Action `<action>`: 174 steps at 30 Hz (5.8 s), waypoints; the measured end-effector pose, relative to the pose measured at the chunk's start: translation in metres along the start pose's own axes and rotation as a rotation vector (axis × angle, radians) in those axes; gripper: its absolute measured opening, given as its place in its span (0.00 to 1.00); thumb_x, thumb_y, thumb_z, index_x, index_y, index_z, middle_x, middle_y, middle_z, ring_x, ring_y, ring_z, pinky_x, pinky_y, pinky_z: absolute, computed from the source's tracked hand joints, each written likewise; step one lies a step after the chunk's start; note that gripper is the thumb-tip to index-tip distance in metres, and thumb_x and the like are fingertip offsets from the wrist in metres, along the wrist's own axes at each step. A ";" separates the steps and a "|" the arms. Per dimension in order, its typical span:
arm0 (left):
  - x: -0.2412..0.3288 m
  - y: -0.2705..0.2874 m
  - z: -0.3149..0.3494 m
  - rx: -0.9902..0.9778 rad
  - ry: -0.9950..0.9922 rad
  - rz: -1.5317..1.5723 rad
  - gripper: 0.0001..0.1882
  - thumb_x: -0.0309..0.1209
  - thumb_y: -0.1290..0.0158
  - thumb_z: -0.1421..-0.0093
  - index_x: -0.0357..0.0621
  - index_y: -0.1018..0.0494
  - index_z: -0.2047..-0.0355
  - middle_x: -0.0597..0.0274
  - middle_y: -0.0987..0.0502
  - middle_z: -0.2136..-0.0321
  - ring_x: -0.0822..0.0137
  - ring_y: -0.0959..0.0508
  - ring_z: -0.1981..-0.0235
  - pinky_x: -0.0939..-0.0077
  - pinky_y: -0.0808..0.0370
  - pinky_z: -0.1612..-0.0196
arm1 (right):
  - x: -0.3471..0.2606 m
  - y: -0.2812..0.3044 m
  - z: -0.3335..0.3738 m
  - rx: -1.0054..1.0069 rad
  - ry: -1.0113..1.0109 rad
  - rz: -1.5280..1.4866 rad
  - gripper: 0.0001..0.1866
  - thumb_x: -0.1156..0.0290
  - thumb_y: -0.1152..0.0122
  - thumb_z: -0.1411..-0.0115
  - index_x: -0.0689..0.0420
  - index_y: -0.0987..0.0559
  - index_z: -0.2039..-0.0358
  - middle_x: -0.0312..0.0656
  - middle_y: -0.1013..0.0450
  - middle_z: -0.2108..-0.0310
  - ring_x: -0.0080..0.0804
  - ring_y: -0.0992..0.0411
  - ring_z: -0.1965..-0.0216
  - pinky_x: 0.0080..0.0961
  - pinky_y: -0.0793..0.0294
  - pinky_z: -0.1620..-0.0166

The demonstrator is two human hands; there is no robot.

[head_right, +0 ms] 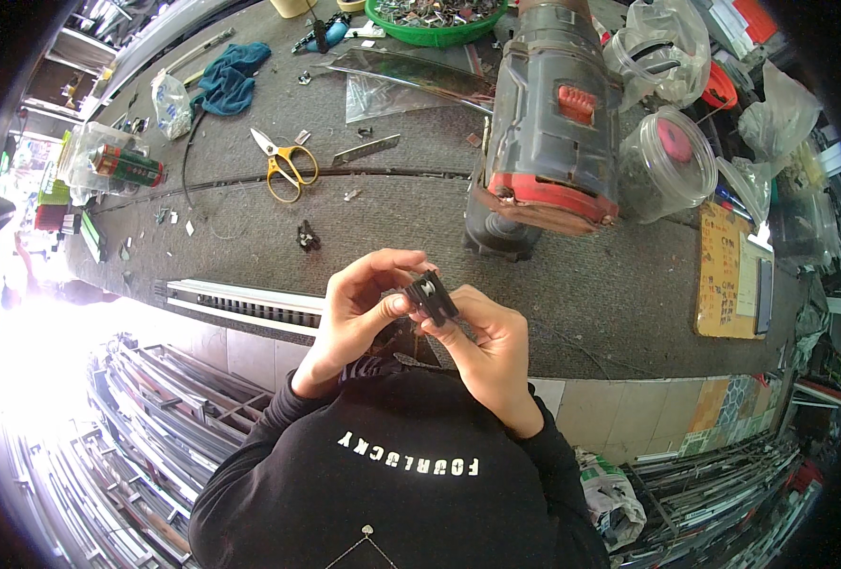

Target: The person assembles a window component by attaching black plastic end caps to a white aluminum frame and threading a thin wire through the frame's channel. The person then secures the wire with a small black plastic clip.

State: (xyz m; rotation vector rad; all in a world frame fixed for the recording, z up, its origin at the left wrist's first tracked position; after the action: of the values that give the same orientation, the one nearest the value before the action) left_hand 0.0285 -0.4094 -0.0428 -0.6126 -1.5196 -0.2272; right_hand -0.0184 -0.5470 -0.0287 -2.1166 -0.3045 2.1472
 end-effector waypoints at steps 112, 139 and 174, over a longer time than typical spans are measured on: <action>0.014 -0.002 0.002 0.110 -0.130 0.032 0.17 0.24 0.43 0.36 0.37 0.27 0.47 0.50 0.25 0.46 0.74 0.23 0.62 0.78 0.21 0.60 | 0.001 0.014 0.019 0.141 0.023 -0.026 0.08 0.74 0.40 0.32 0.66 0.18 0.59 0.31 0.29 0.83 0.14 0.34 0.84 0.14 0.40 0.80; 0.035 -0.011 -0.008 -0.031 -0.180 -0.331 0.12 0.25 0.39 0.41 0.37 0.19 0.56 0.48 0.23 0.49 0.62 0.22 0.51 0.67 0.25 0.48 | 0.022 0.019 0.017 0.059 -0.231 -0.169 0.14 0.67 0.38 0.32 0.67 0.18 0.58 0.39 0.23 0.77 0.20 0.26 0.77 0.15 0.31 0.71; -0.020 -0.044 -0.006 -0.175 0.482 0.122 0.54 0.75 0.87 0.41 0.45 0.51 0.31 0.39 0.31 0.40 0.64 0.19 0.65 0.84 0.22 0.76 | -0.010 0.005 -0.003 -0.255 0.159 0.188 0.07 0.73 0.25 0.50 0.60 0.16 0.73 0.41 0.23 0.52 0.32 0.27 0.50 0.35 0.31 0.45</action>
State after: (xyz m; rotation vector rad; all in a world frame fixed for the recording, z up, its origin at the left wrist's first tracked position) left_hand 0.0103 -0.4533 -0.0517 -0.7266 -1.0014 -0.3869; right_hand -0.0154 -0.5537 -0.0195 -2.5338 -0.3976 2.1167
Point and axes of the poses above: each hand's wrist, its own z-axis away from the middle knuckle, its own y-axis out of the back of the hand, x = y × z, the point moved 8 cm from there along -z, towards the middle knuckle
